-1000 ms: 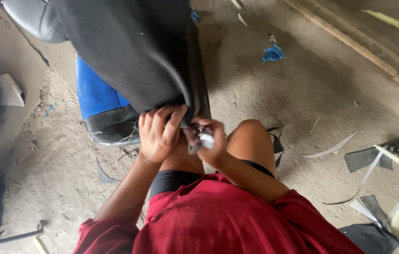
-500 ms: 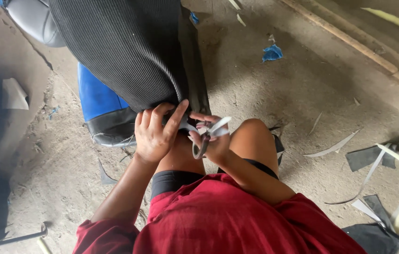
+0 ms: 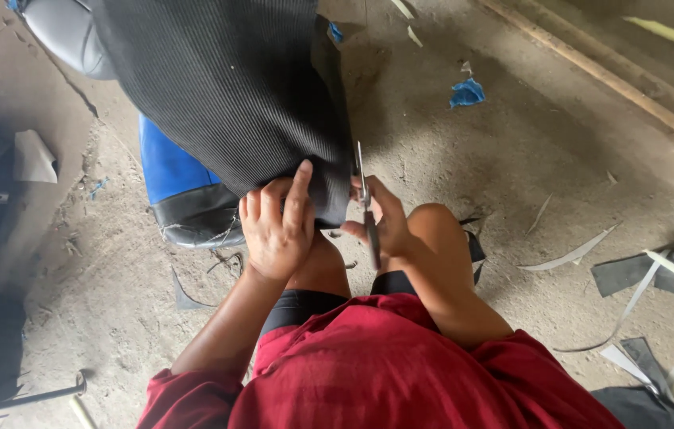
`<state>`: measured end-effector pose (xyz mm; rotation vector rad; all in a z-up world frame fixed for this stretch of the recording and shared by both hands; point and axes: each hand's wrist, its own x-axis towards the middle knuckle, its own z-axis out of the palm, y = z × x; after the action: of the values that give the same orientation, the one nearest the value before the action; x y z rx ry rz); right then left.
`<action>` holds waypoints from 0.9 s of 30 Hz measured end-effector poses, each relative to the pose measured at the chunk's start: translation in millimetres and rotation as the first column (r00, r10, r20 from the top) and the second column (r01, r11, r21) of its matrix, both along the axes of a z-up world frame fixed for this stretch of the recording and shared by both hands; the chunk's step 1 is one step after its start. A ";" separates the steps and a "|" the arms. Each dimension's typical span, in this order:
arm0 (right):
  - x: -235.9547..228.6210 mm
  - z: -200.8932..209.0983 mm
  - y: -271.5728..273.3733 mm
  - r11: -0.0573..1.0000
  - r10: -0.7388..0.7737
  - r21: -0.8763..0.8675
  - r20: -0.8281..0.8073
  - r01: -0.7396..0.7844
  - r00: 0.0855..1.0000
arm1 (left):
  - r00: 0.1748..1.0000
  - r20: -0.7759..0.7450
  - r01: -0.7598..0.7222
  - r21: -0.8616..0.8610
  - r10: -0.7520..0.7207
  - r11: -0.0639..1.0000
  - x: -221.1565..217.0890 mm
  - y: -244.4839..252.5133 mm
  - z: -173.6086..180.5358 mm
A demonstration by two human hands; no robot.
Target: The person measures and cuts a strip of black fabric using a yellow measuring tape and scissors. They then trim the edges of the fabric to fit around a blue and black seat, cutting away excess material.
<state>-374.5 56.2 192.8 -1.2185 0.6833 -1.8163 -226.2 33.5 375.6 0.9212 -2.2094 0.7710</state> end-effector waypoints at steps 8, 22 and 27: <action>52.9 79.3 27.4 0.612 0.593 -0.355 0.797 -0.707 0.113 | 0.996 -0.046 0.074 0.068 -0.071 0.995 17.4 -6.4 -20.1; 66.8 90.8 37.0 0.953 -0.093 -0.282 0.073 0.110 0.993 | 0.889 -0.428 0.323 0.340 -0.161 0.883 19.9 -2.2 -9.0; 47.1 74.8 48.1 0.991 -0.058 -0.113 0.092 0.069 0.994 | 0.904 -0.413 0.291 0.404 -0.111 0.867 13.9 0.9 7.5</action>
<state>-327.4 104.3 267.6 -1.1950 0.5794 -1.9742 -212.3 34.4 383.1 0.9344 -2.1178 -0.0492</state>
